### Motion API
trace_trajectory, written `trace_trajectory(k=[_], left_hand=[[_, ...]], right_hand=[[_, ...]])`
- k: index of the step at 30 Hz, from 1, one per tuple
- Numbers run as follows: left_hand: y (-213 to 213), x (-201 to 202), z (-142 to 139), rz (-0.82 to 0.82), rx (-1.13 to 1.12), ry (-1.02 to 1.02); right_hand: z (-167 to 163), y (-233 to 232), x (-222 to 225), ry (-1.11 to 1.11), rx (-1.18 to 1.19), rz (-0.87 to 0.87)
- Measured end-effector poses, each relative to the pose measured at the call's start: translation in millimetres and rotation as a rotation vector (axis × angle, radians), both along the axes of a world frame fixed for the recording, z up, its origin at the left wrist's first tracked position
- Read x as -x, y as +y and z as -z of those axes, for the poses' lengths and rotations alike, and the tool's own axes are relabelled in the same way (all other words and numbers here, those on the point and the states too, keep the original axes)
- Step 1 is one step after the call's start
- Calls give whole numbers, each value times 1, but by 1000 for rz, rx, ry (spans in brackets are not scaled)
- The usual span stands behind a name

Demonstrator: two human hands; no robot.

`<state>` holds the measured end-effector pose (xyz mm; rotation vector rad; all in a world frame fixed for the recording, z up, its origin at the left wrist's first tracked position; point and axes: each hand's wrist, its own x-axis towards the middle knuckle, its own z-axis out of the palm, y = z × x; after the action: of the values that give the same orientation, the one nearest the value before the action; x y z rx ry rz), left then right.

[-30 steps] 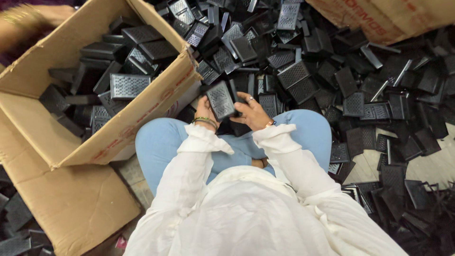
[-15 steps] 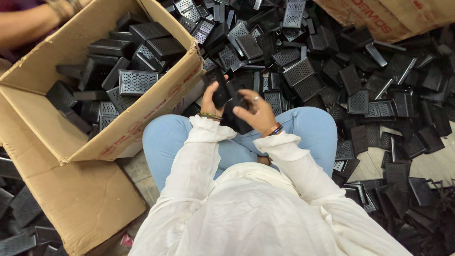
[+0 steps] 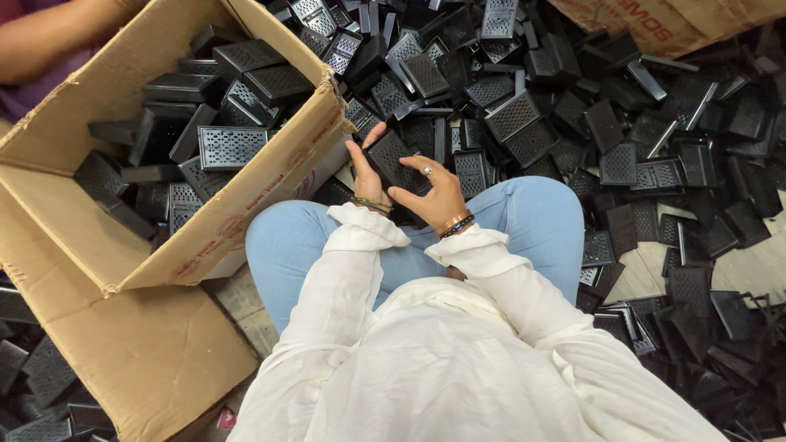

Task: The person sits on the floor among a large spread of black plastic grater-like components and picks them up one at a time, placing each into an open cardboard box beside them. They occasionally turn a part over in their hands before dropping it into the box, continuing this pick-and-place cycle throughout the clip.

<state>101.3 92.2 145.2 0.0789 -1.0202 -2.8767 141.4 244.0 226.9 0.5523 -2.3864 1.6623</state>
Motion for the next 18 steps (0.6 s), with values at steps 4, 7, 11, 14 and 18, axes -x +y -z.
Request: trace_trajectory(k=[4,7,11,14,18], left_hand=[[5,-2,6,4,51,-45],[10,-9,8,18,73,-1],[13,-12,10,16,246,100],[4,-5,4,1,117,83],[-10,0,-4,137,-123,62]], right_hand=[[5,-1,1,-199,21,14],[10,-3,-3,-238,178,-42],[20,-3,-2,-54,53,-40],[32,4,9,-227,242,-150],[52,21,26,-814,672,-279]])
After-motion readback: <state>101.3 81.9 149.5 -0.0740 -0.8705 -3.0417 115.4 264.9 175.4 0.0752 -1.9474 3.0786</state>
